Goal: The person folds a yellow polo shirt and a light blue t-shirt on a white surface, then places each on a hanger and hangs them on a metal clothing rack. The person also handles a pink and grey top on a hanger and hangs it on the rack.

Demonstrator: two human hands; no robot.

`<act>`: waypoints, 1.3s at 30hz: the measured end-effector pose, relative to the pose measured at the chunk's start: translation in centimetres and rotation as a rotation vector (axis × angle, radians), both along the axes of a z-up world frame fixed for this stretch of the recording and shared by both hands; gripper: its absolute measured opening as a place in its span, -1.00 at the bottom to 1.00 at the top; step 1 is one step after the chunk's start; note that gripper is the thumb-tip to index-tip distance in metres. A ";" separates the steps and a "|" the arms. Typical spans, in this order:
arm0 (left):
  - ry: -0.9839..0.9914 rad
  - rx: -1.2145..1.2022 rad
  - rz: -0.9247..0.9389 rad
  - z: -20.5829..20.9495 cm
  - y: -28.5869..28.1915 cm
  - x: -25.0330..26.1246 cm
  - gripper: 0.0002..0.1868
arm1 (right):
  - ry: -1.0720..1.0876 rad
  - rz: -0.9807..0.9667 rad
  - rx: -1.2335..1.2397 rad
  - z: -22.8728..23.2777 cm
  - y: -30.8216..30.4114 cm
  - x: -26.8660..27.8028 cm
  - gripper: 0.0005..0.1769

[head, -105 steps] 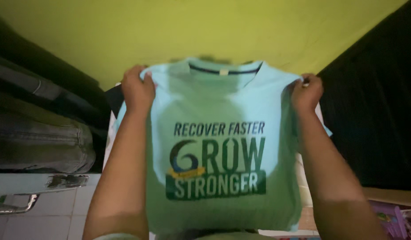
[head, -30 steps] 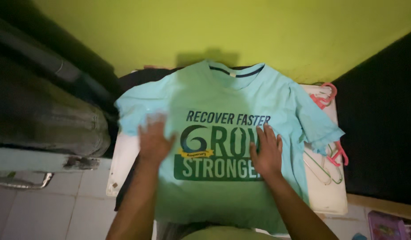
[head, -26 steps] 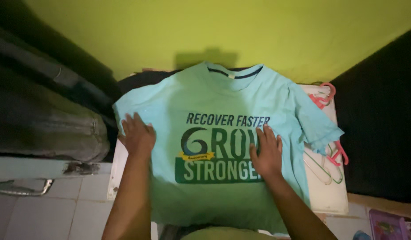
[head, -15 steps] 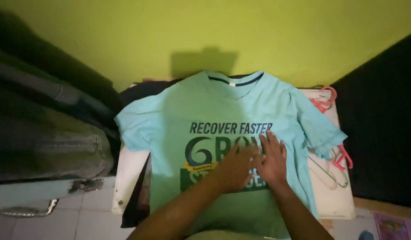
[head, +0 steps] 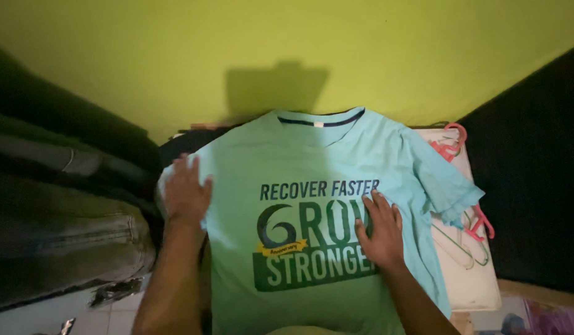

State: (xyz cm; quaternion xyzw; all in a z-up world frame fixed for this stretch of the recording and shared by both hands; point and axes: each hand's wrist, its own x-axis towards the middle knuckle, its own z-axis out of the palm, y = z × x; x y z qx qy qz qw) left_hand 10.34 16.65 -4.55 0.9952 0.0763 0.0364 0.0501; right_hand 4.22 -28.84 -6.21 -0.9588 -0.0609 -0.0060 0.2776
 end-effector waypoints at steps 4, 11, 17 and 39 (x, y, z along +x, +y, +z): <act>-0.189 -0.068 0.331 1.0 1.2 0.3 -0.30 | 0.002 -0.007 -0.005 0.1 0.3 -0.1 -0.36; 0.046 -0.566 -0.338 3.4 -15.4 0.8 -0.37 | 0.008 -0.020 0.000 -0.1 0.3 0.2 -0.35; 0.255 -0.391 -0.970 1.8 -21.0 -1.4 -0.38 | 0.023 -0.026 -0.020 0.1 0.1 0.3 -0.34; 0.218 -0.680 -0.521 2.0 -21.6 -4.9 -0.17 | -0.032 -0.019 0.021 -0.3 0.1 0.2 -0.34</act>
